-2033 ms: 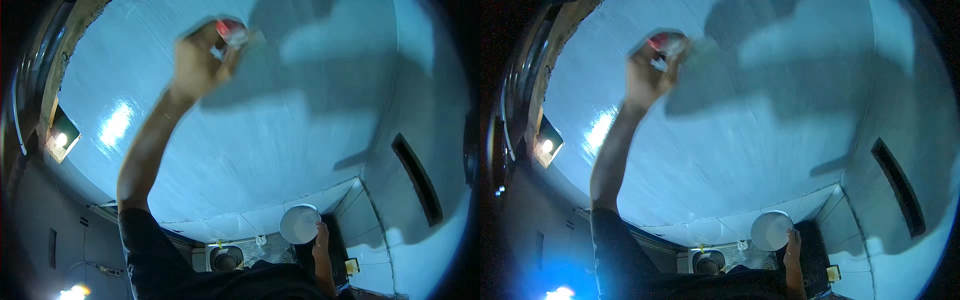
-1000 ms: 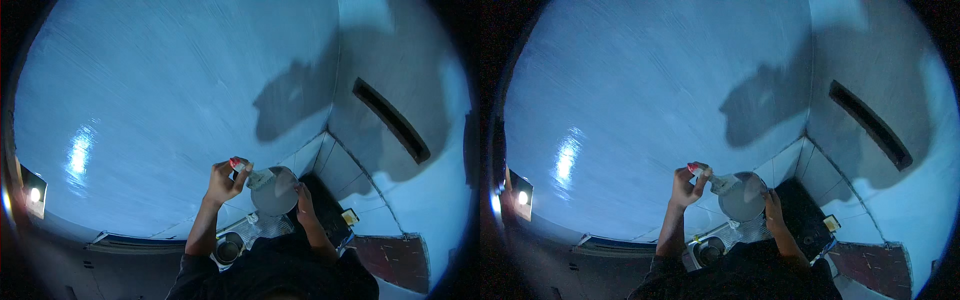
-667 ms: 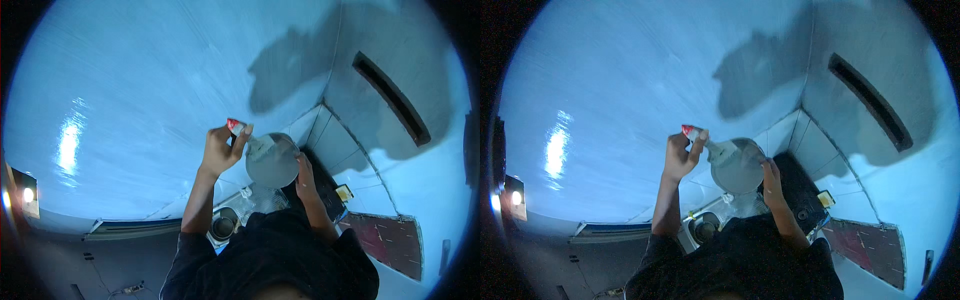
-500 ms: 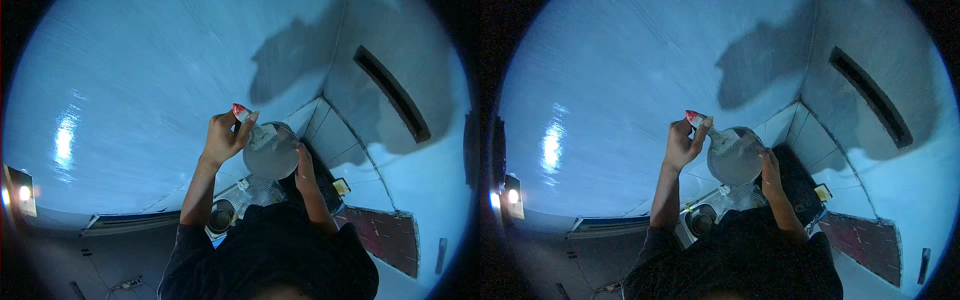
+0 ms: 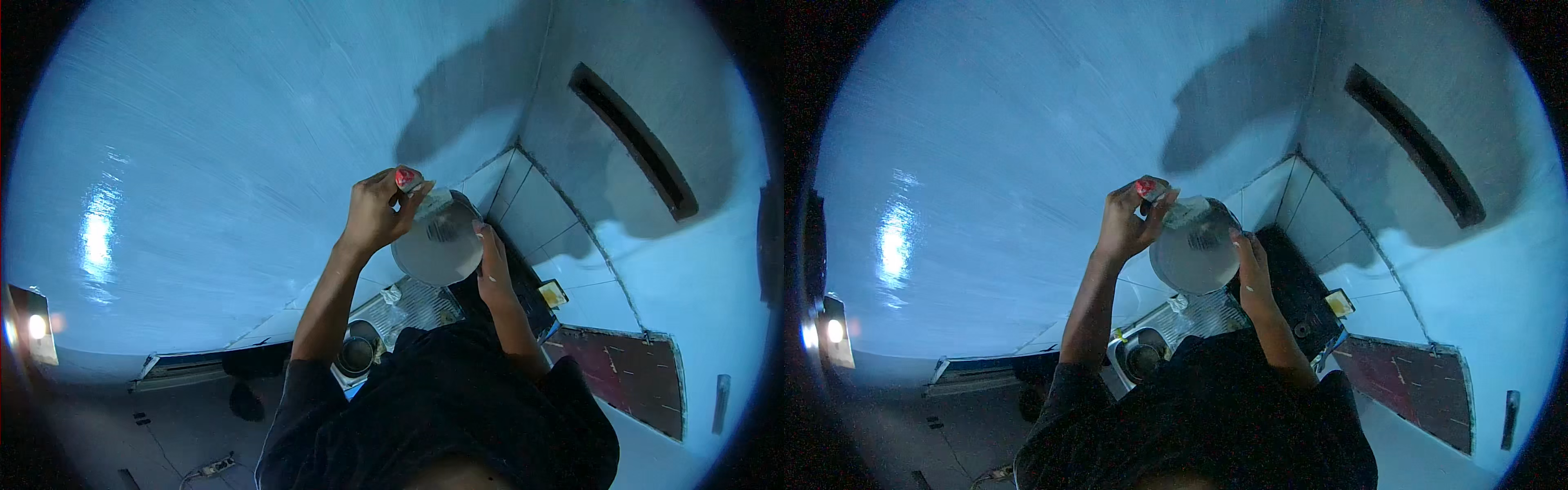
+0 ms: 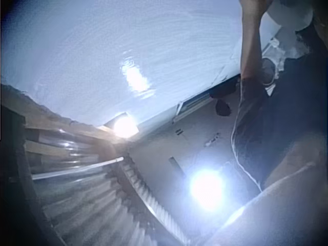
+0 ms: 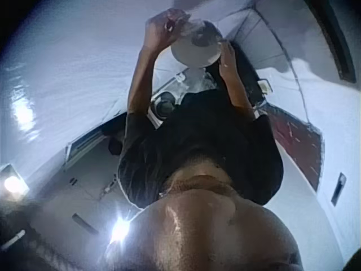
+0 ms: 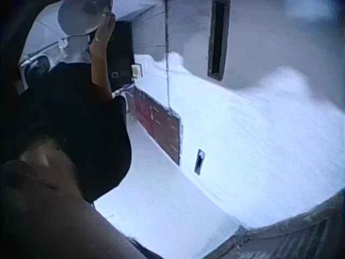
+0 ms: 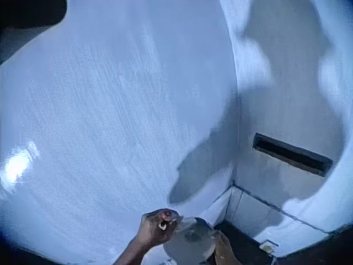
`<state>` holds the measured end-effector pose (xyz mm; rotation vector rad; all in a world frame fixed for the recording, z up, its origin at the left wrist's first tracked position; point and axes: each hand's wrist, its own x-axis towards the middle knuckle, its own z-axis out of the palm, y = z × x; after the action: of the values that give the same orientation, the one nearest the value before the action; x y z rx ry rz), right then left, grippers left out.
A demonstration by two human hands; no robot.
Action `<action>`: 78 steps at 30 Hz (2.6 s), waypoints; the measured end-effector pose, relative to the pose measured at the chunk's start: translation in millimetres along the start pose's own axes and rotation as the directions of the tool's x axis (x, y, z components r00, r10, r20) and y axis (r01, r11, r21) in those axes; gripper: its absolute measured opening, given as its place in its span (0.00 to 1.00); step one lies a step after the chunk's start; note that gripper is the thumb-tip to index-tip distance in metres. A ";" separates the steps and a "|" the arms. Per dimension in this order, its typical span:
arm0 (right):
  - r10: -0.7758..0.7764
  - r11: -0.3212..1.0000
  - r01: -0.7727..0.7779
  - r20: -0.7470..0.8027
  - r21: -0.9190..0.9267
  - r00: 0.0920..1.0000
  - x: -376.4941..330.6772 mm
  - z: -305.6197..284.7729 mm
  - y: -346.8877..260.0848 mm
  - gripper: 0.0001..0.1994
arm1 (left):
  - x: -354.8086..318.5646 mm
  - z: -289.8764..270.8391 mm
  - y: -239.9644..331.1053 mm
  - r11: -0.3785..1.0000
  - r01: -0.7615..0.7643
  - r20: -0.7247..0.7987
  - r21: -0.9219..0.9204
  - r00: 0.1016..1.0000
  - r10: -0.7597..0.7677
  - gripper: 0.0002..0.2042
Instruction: The person paints a wall with a paint brush, dipping the brush into a paint bucket and applying paint to the wall in strokes.
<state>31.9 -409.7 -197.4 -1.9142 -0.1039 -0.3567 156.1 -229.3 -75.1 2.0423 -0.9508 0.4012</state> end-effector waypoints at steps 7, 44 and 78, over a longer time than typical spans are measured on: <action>0.088 0.936 -0.059 -0.068 0.348 0.994 9.0 0.4 7.9 0.37 | 3.2 -2.4 15.2 0.984 -0.180 0.169 -0.006 0.969 0.178 0.07; 0.663 0.495 -0.371 -0.066 0.786 0.745 28.7 -7.2 0.1 0.18 | 358.4 -193.8 226.0 0.095 -0.275 0.020 0.957 0.388 0.922 0.07; 0.709 0.517 -0.371 -0.143 0.772 0.691 4.4 -21.6 22.3 0.15 | 252.6 -64.1 55.8 -0.320 -0.698 0.581 0.640 0.167 0.797 0.07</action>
<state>37.2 -438.3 -209.2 -0.9620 0.6253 -0.2444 285.3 -321.0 139.1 1.6004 -2.4139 2.2046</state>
